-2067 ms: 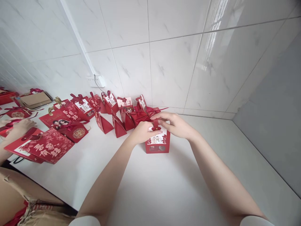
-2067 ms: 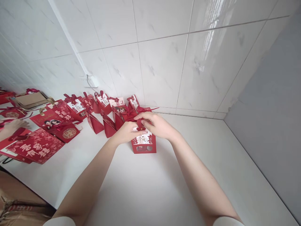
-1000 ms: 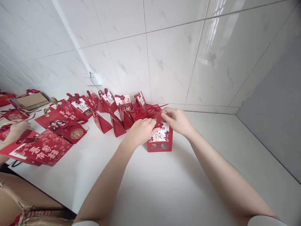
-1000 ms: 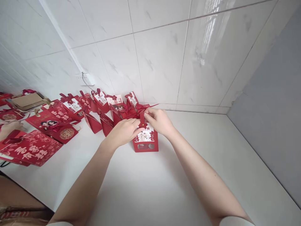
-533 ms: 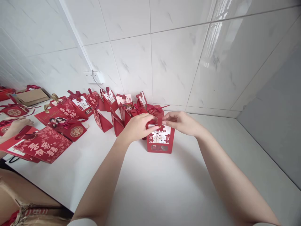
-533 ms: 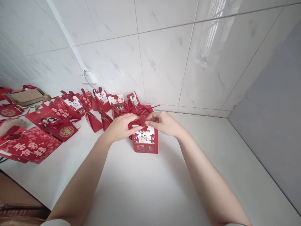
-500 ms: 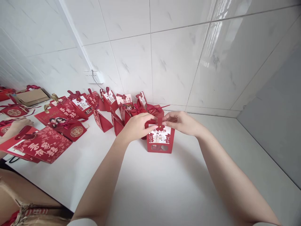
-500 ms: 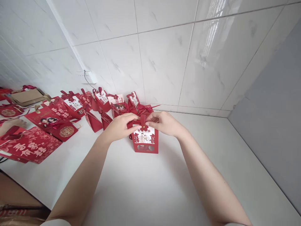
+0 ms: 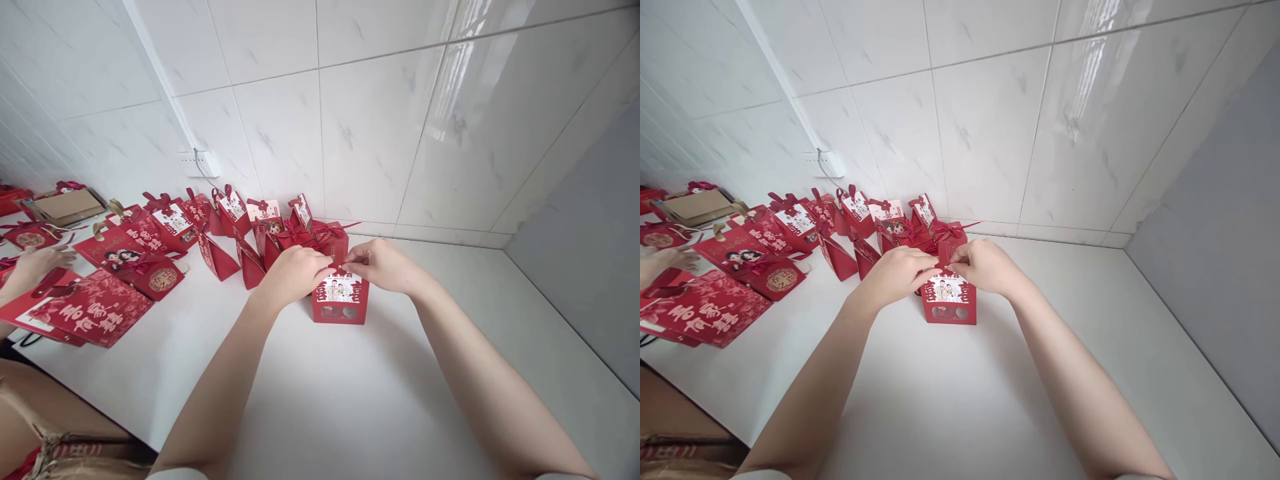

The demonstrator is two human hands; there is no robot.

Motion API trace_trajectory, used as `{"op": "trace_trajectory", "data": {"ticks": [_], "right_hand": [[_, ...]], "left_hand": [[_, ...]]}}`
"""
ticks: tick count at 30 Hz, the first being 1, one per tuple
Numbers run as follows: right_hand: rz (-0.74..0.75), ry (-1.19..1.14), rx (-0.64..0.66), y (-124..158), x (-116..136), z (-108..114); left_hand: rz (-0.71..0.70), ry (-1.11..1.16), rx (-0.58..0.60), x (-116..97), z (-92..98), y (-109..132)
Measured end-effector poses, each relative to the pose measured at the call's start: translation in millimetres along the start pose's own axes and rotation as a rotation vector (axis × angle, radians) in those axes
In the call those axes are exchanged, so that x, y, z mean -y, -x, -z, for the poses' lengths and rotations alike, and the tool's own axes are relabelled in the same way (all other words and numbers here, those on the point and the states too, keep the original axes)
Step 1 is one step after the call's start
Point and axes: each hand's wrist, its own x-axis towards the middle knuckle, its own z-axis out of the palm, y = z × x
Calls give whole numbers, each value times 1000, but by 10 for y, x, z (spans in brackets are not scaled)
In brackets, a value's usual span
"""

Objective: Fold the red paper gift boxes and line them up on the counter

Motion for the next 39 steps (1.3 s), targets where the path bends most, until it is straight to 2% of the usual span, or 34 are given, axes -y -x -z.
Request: {"op": "trace_trajectory", "data": {"ticks": [3, 5, 8, 14, 20, 26, 28, 30, 33, 36, 39], "right_hand": [[-6, -6, -5, -2, 1, 4], [0, -8, 7, 6, 3, 21], [30, -21, 16, 41, 22, 84], [98, -35, -30, 132, 79, 213], [125, -36, -5, 96, 53, 152], [134, 17, -42, 68, 16, 114], [146, 37, -36, 73, 19, 114], [158, 82, -48, 82, 28, 114], [183, 155, -77, 90, 40, 108], [197, 169, -81, 87, 35, 102], [178, 141, -82, 81, 14, 109]], "left_hand": [[4, -149, 26, -97, 65, 8], [16, -168, 38, -139, 112, 20], [40, -65, 9, -125, 166, 50], [110, 139, -122, -13, 183, 92], [-40, 196, -164, 40, 110, 86], [-75, 113, -140, 28, 106, 80], [-6, 141, -156, 8, 105, 65], [120, 229, -175, -4, 79, 38], [264, 418, -137, 1, -9, -17], [294, 571, -73, 23, -113, -68], [312, 679, -67, 38, -176, -94]]}}
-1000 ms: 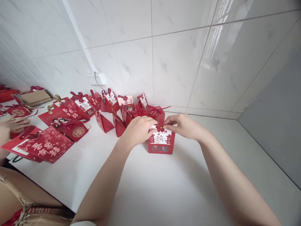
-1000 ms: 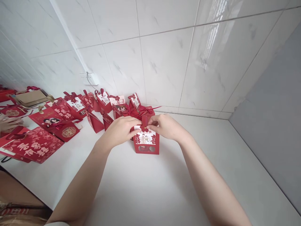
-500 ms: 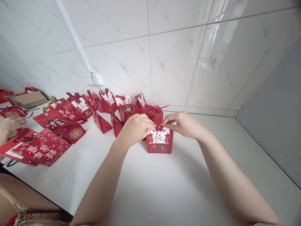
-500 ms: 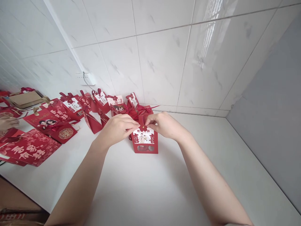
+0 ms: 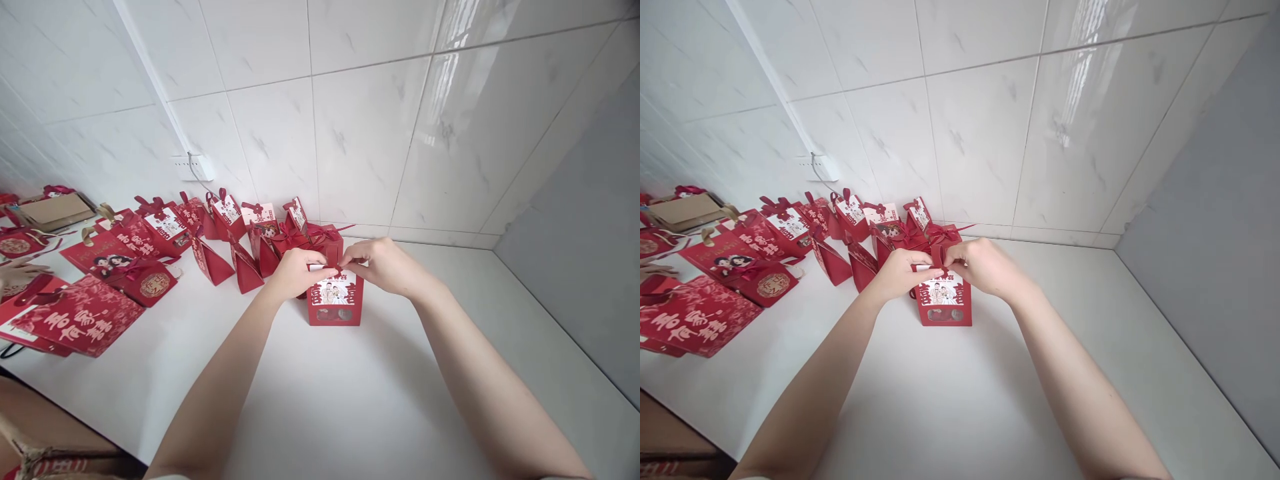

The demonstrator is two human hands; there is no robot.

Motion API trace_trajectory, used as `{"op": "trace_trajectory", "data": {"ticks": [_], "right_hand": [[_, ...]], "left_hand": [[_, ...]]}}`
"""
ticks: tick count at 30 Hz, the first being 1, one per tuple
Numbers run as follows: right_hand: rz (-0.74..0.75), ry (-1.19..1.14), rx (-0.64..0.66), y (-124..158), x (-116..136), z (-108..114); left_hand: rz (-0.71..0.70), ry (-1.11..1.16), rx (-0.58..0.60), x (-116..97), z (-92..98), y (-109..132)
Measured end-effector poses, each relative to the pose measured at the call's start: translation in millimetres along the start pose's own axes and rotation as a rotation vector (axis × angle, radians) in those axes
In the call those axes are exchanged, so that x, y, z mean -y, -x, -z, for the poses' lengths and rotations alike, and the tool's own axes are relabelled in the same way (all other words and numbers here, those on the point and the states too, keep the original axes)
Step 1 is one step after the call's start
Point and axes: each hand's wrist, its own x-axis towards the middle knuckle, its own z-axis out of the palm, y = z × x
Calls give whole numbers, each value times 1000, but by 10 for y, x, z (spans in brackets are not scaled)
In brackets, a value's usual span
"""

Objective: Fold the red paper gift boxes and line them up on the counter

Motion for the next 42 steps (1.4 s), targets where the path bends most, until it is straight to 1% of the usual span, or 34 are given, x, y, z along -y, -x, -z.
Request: {"op": "trace_trajectory", "data": {"ticks": [4, 9, 11, 14, 18, 20, 24, 27, 30, 33, 36, 38, 42], "right_hand": [[-63, -95, 9, -16, -11, -8], [-181, -231, -51, -86, 10, -118], [-185, -268, -58, -117, -2, -167], [-172, -369, -35, -147, -55, -214], [-165, -508, -10, -152, -118, -230], [-165, -502, -14, -139, -111, -218], [-181, -399, -37, -106, -27, -166], [-182, -440, -76, -100, 48, -133], [-184, -483, -118, -105, 103, -114], [-155, -477, -141, -107, 117, -106], [-137, -493, -151, -116, 90, -120], [-150, -569, -157, -133, 63, -149], [-198, -834, -164, -170, 29, -230]], "left_hand": [[9, 57, -8, 10, -23, -7], [45, 97, -24, 31, -51, -20], [67, 140, -16, 55, -55, -27], [77, 207, 10, 90, -57, -34], [66, 208, -11, 116, -57, -34], [58, 183, -13, 120, -50, -30], [63, 173, 13, 84, -16, -9], [69, 300, 41, 21, -4, 11], [99, 397, 34, -16, -18, 19], [119, 373, 30, -2, -44, 12], [106, 341, 28, 25, -66, 1], [74, 303, 6, 29, -70, -5], [23, 254, -18, 10, -58, -10]]}}
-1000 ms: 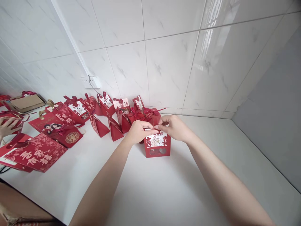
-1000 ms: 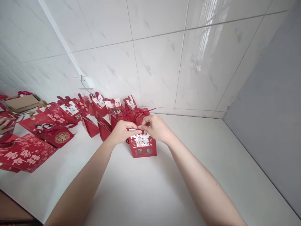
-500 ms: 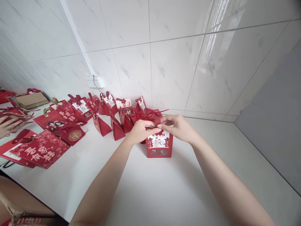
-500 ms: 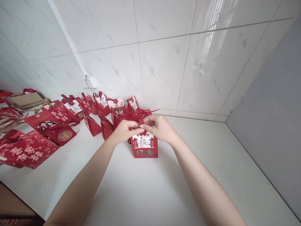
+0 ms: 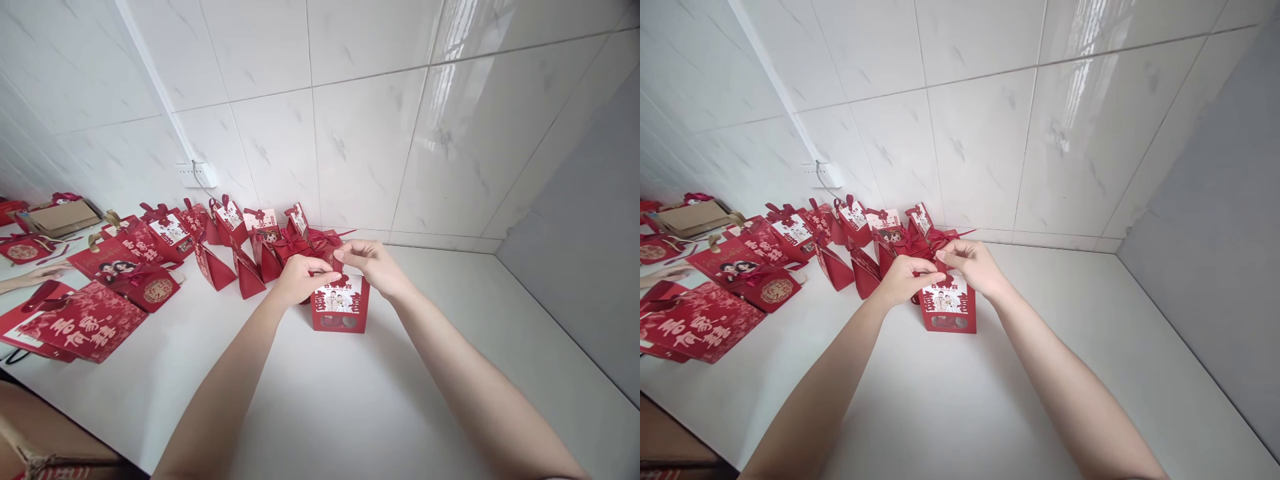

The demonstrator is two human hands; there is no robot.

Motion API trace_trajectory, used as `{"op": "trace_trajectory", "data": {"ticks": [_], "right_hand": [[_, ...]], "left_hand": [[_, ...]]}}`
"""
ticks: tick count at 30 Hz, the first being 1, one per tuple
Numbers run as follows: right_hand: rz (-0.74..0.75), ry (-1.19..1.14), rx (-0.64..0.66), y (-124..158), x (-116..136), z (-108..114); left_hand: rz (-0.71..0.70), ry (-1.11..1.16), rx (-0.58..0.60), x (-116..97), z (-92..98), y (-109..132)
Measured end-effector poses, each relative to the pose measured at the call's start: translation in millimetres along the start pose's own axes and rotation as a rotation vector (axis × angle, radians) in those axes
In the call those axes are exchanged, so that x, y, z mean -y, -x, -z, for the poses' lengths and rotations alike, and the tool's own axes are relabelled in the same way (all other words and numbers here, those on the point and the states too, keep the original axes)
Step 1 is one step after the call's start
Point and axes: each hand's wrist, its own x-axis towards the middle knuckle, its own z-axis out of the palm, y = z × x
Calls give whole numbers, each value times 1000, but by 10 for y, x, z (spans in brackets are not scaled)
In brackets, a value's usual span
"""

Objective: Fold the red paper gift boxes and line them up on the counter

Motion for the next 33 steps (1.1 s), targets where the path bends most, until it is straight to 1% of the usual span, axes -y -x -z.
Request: {"op": "trace_trajectory", "data": {"ticks": [2, 7, 9, 11, 12, 15, 16, 17, 18, 20, 23, 25, 28, 31, 33], "right_hand": [[-18, -49, -20, -7, -28, -27], [-20, -36, -99, -21, -68, -69], [-10, 4, -78, -21, -45, -31], [-22, 94, 29, 6, 21, 65], [-47, 159, 106, 32, 67, 133], [-174, 448, 308, 148, 224, 362], [-222, 555, 351, 190, 267, 429], [-268, 654, 373, 228, 302, 484], [-306, 736, 375, 259, 328, 525], [-336, 832, 339, 299, 352, 568], [-267, 820, 318, 308, 352, 569], [-215, 778, 333, 293, 337, 561], [-191, 738, 317, 260, 287, 562], [-148, 718, 236, 229, 196, 556], [-55, 743, 154, 209, 122, 536]], "left_hand": [[-10, -4, 2, -7, -1, -1], [-28, -16, 4, 1, -46, -2], [-7, -7, 6, 0, -48, -1], [25, -12, 36, -16, -6, 8], [41, -24, 79, -31, 35, 18], [116, -61, 287, -89, 221, 69], [146, -62, 343, -108, 290, 89], [168, -60, 370, -126, 355, 108], [181, -59, 366, -142, 412, 125], [175, -75, 305, -168, 491, 151], [128, -136, 220, -191, 524, 174], [101, -172, 183, -194, 507, 177], [64, -175, 123, -171, 451, 159], [-9, -207, 56, -123, 380, 118], [-86, -302, -8, -84, 336, 87]]}}
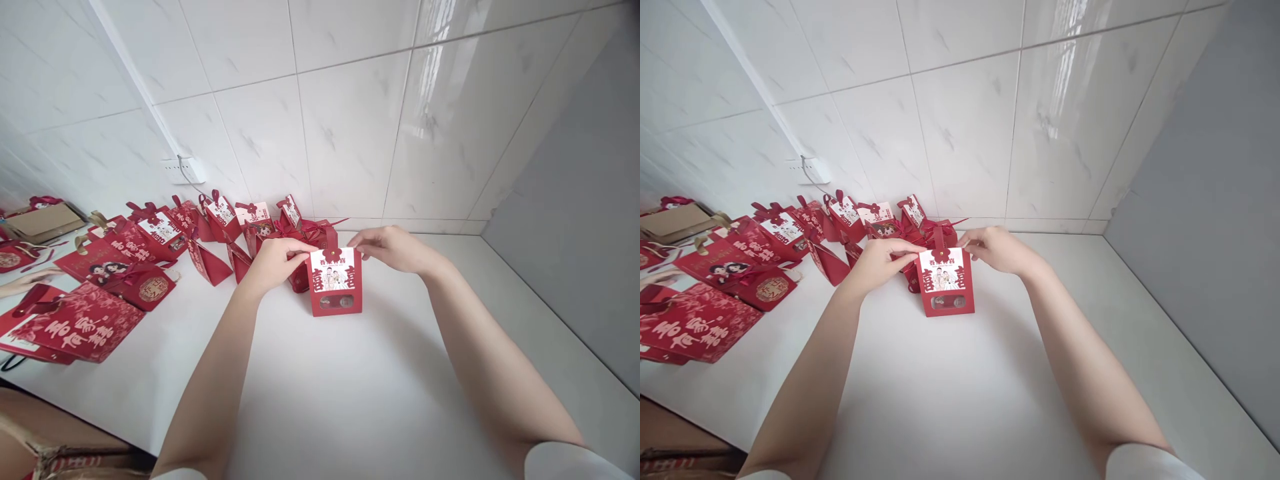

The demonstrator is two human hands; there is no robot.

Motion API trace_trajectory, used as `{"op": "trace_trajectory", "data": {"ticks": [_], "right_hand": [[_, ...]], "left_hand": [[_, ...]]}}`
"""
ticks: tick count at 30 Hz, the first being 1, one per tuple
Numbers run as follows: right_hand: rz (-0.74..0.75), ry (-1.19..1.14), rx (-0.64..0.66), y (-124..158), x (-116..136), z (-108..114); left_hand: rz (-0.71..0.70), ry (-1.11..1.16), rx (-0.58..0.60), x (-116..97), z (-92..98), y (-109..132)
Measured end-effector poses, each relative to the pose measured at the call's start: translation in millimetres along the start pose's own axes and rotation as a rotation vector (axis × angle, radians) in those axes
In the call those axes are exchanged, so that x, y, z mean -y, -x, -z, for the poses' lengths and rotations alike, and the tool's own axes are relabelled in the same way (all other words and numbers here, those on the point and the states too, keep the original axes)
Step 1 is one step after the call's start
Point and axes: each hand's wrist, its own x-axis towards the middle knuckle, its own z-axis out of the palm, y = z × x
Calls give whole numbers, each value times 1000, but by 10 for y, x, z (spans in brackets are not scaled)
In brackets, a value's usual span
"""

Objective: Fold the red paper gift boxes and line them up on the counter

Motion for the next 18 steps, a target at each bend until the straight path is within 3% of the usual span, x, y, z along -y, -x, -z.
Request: {"op": "trace_trajectory", "data": {"ticks": [3, 6, 18], "right_hand": [[92, 96, -147, -46, -49, -95], [116, 144, -190, -83, -80, -152], [88, 113, -82, -47, -66, -94]], "left_hand": [[-76, -131, -71, 43, -63, -30], [-87, -140, -73, 84, -94, -42], [37, -173, -36, 44, -54, -34]]}}
